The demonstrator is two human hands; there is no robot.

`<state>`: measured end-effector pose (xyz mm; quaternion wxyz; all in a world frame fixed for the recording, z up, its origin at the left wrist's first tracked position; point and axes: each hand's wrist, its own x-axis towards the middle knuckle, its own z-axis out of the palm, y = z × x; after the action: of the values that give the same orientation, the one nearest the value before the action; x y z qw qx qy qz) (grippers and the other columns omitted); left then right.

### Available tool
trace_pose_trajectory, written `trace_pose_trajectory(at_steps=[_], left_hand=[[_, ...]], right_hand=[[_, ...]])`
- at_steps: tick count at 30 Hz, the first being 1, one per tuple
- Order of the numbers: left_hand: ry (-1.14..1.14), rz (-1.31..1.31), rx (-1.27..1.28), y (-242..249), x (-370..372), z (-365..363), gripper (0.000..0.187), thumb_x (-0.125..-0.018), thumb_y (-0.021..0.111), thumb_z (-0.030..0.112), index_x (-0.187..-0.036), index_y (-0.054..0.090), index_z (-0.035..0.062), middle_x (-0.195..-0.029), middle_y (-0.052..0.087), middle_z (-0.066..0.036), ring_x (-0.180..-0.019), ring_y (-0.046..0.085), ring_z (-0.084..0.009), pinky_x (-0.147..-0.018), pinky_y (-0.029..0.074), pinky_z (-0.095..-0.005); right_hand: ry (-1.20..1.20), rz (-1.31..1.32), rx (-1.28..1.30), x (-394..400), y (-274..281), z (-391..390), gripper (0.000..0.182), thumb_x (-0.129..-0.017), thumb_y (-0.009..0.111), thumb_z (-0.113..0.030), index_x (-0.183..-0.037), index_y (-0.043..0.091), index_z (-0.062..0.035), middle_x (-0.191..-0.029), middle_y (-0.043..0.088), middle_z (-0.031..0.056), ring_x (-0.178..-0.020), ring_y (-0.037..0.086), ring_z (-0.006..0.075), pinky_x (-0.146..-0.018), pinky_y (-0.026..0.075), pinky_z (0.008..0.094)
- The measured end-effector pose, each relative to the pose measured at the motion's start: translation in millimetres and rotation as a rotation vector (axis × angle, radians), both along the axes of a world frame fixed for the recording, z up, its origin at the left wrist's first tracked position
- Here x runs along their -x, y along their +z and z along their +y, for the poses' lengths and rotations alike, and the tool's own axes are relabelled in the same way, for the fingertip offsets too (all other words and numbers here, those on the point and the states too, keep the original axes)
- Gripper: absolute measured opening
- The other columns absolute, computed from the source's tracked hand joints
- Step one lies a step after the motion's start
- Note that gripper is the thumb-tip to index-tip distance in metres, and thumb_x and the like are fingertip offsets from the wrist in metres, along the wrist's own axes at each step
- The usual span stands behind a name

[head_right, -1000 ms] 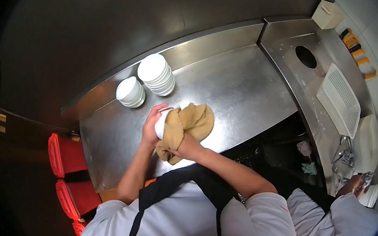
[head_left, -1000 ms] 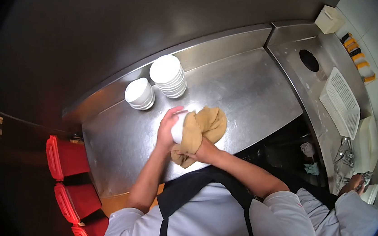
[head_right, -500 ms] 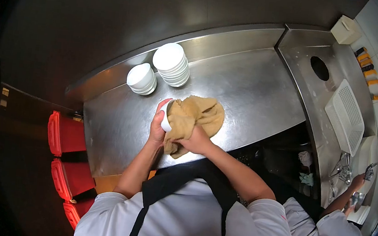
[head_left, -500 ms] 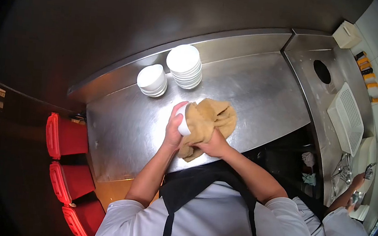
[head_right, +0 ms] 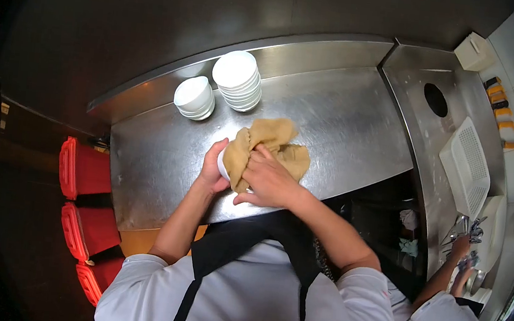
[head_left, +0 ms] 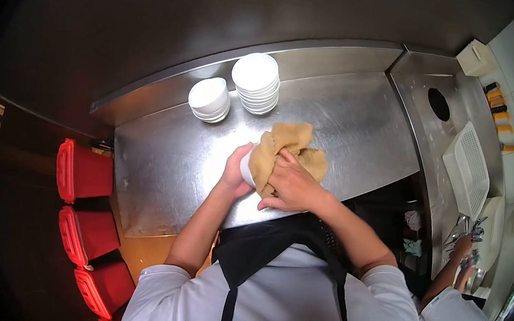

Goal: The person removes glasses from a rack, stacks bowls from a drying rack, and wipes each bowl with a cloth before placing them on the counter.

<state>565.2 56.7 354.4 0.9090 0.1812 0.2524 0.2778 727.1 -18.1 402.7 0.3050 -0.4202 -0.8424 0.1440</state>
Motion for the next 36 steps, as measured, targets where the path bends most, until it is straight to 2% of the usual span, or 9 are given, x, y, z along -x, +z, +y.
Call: trace_pose_trajectory(at_steps=[3,7,10,11,15,19,25,31,36], left_hand=[[-0.095,0.139,-0.085,14.2,0.5,2.7,0.044,-0.095,0.049,0.032,-0.128,0.053,0.0027,-0.123,0.061,-0.016,-0.112,0.06,-0.0264,-0.101,0.046,-0.0407],[0.053,0.316,-0.584,-35.8,0.2,2.5,0.047,-0.089,0.055,0.028,-0.129,0.051,0.0022,-0.118,0.06,-0.015,-0.11,0.059,-0.0262,-0.1,0.046,-0.0369],[0.089,0.108,-0.274,-21.7,3.7,0.6,0.049,-0.09,0.054,0.03,-0.128,0.052,0.0006,-0.121,0.06,-0.017,-0.112,0.059,-0.027,-0.101,0.046,-0.0385],[0.049,0.101,-0.182,-23.4,4.0,11.0,0.048,-0.092,0.052,0.033,-0.126,0.054,-0.001,-0.121,0.061,-0.018,-0.111,0.06,-0.0279,-0.101,0.046,-0.0401],[-0.129,0.08,0.055,-5.4,1.1,22.8,0.044,-0.096,0.049,0.034,-0.121,0.058,-0.0003,-0.115,0.065,-0.018,-0.108,0.063,-0.0279,-0.1,0.047,-0.0406],[0.03,0.285,-0.216,-28.9,0.4,17.8,0.036,-0.097,0.047,0.032,-0.113,0.059,0.0021,-0.11,0.064,-0.015,-0.104,0.062,-0.0242,-0.094,0.05,-0.0377],[0.106,-0.019,-0.217,-26.8,-0.2,9.5,0.029,-0.099,0.049,0.03,-0.111,0.056,0.0044,-0.108,0.062,-0.009,-0.103,0.06,-0.0195,-0.094,0.048,-0.036],[0.165,0.016,-0.204,-22.9,-1.1,-4.5,0.033,-0.102,0.05,0.026,-0.125,0.05,0.002,-0.125,0.059,-0.01,-0.119,0.054,-0.0219,-0.107,0.04,-0.0385],[0.264,0.015,-0.182,-27.5,0.4,-16.9,0.038,-0.102,0.05,0.02,-0.135,0.044,0.0027,-0.131,0.055,-0.012,-0.121,0.054,-0.0242,-0.107,0.041,-0.0406]], right_hand=[[-0.051,-0.188,0.021,1.9,-39.8,-0.4,0.045,-0.08,0.074,-0.032,-0.11,0.062,-0.0003,-0.114,0.06,0.0207,-0.111,0.055,0.04,-0.097,0.042,0.0468],[-0.374,0.557,0.829,36.2,-32.1,-7.4,0.035,-0.088,0.068,-0.023,-0.113,0.061,0.0003,-0.111,0.063,0.021,-0.102,0.061,0.0372,-0.09,0.047,0.0445],[-0.161,0.679,0.764,33.6,-30.3,-11.5,0.039,-0.086,0.069,-0.022,-0.116,0.059,0.0003,-0.113,0.062,0.0205,-0.108,0.059,0.0374,-0.093,0.045,0.0452],[-0.108,0.408,0.387,30.3,-38.7,-11.1,0.042,-0.085,0.071,-0.023,-0.116,0.058,0.0023,-0.111,0.061,0.02,-0.103,0.06,0.0334,-0.089,0.047,0.0424],[-0.249,-0.022,0.127,23.0,-67.3,-3.0,0.049,-0.081,0.075,-0.028,-0.115,0.059,0.0026,-0.107,0.062,0.0228,-0.103,0.058,0.0395,-0.089,0.047,0.0446],[-0.194,0.355,0.409,22.6,-58.7,-5.9,0.042,-0.082,0.075,-0.026,-0.111,0.062,0.0027,-0.099,0.066,0.0181,-0.094,0.063,0.0311,-0.084,0.049,0.0404],[-0.391,1.146,0.716,7.9,-33.9,11.2,0.026,-0.097,0.059,-0.021,-0.102,0.067,0.0032,-0.084,0.067,0.0,-0.075,0.06,0.0081,-0.066,0.05,0.0269],[-0.924,0.785,0.214,-40.5,-91.4,30.6,0.025,-0.098,0.057,-0.022,-0.103,0.067,0.0008,-0.08,0.07,0.0107,-0.073,0.064,0.0147,-0.066,0.051,0.0319],[-0.875,0.729,0.038,-36.9,-70.8,4.9,0.023,-0.093,0.061,-0.02,-0.103,0.068,-0.0002,-0.091,0.071,0.0155,-0.08,0.068,0.0265,-0.073,0.053,0.0378]])
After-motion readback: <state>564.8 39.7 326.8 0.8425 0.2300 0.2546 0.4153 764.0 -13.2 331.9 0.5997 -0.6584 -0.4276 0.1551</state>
